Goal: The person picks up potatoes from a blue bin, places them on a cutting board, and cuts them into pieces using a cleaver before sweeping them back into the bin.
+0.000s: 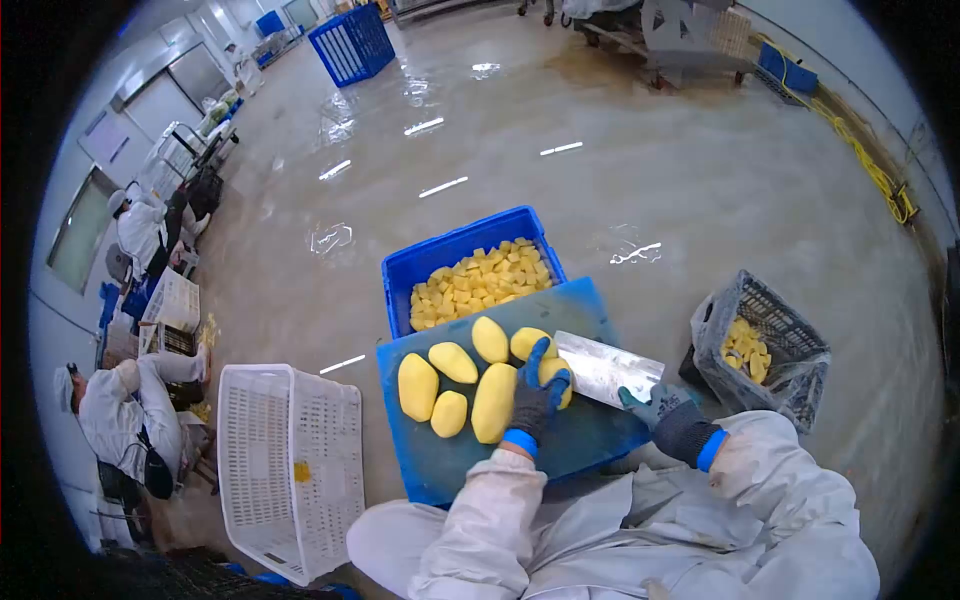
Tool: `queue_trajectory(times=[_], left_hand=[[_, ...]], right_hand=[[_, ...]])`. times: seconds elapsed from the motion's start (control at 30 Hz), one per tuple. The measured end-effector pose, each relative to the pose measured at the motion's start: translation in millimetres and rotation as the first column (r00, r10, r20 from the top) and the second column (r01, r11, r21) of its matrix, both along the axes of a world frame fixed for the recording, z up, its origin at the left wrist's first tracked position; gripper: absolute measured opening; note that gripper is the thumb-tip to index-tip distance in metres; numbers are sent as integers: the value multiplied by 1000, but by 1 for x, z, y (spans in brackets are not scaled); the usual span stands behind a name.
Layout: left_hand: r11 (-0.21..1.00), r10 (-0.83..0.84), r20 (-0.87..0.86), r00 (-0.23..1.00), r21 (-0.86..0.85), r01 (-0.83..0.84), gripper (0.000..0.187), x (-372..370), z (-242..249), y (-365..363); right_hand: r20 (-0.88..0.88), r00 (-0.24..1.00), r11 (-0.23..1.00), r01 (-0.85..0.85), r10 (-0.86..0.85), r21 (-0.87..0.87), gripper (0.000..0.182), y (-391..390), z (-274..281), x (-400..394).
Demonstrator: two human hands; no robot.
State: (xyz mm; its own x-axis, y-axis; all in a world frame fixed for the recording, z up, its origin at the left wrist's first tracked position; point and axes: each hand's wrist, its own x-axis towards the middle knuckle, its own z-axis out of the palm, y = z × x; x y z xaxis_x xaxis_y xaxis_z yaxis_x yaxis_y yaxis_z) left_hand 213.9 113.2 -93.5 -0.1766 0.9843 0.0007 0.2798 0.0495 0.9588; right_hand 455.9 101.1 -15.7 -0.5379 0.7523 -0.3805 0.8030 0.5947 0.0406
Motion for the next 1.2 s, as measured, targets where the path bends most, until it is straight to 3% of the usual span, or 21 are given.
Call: queue_trajectory(times=[0.07, 0.17, 0.2, 0.23, 0.27, 0.3, 0.33, 0.37, 0.47, 0.53, 0.57, 0.6, 0.67, 0.7, 0.77, 0.8, 0.87, 0.97, 1.03, 1.07, 1.2], left_hand=[[979, -109, 91, 990, -164, 123, 60, -9, 9, 0], [987, -65, 125, 990, -140, 82, 60, 0, 18, -16], [993, -8, 135, 991, -117, 24, 59, 3, 20, -23], [993, -13, 129, 992, -114, 28, 59, 6, 10, -28], [1000, -26, -103, 994, -2, 26, 60, 10, -5, -33], [993, -14, -326, 945, 103, 50, 60, 16, -3, -40], [993, -16, -474, 880, 98, 71, 58, 21, 0, -47], [994, -15, -476, 879, 92, 66, 58, 23, 3, -52], [988, 153, -535, 831, 110, -111, 53, 19, 22, -77], [939, 235, -597, 767, 342, -21, 49, -14, 38, -112], [916, 400, -528, 749, 233, -326, 43, -31, 42, -121], [797, 596, -505, 624, 461, -389, 42, -52, 33, -137], [711, 681, -558, 475, 347, -612, 44, -109, 27, -164], [698, 692, -557, 459, 353, -623, 44, -141, -6, -178], [701, 626, -602, 496, 156, -696, 41, -191, -85, -195], [694, 633, -599, 491, 157, -702, 41, -186, -74, -192], [610, 672, -292, 681, -303, -732, 36, -167, -33, -177], [596, 712, -320, 625, -195, -779, 33, -174, -51, -170], [611, 721, -264, 641, -196, -767, 33, -180, -60, -158], [632, 727, -207, 655, -169, -756, 34, -187, -61, -150], [624, 668, -320, 672, -250, -740, 37, -208, -62, -118]], right_hand=[[21, 999, 991, 34, -32, -129, 57, -5, 40, 19], [-529, 848, 1000, 0, -8, -15, 56, -21, 62, 72], [-535, 845, 1000, 4, -11, -15, 56, -28, 73, 77], [-536, 692, 854, 239, -484, -462, 50, -34, 103, 73], [-309, 434, 470, 334, -846, -817, 45, -40, 117, 69], [-303, 428, 460, 333, -851, -823, 45, -48, 107, 66], [-405, 223, 453, 238, -887, -859, 36, -55, 89, 61], [-466, 4, 462, 138, -885, -876, 27, -59, 75, 54], [-484, -124, 467, 145, -866, -872, 13, -59, 47, 27], [-415, -286, 414, 66, -864, -908, 18, -53, 29, 13], [-418, -282, 419, 58, -864, -906, 18, -47, 5, 11], [-470, -345, 464, 105, -812, -879, 17, -40, -23, 11], [-438, -422, 448, 80, -794, -890, 19, -39, -35, 8], [-440, -409, 455, 68, -799, -888, 19, -37, -40, 3], [-375, -564, 460, -9, -736, -888, 21, -38, -63, -7], [-365, -592, 460, -12, -719, -888, 19, -35, -93, -7], [-370, -540, 426, 23, -756, -904, 20, -24, -114, -7], [-345, -532, 385, 39, -773, -922, 19, -15, -118, -12], [-479, -461, 459, 165, -747, -873, 25, 0, -131, -11], [-333, -507, 404, -32, -795, -914, 24, 14, -132, -17], [-375, -488, 449, -39, -788, -893, 23, 48, -107, -47]])
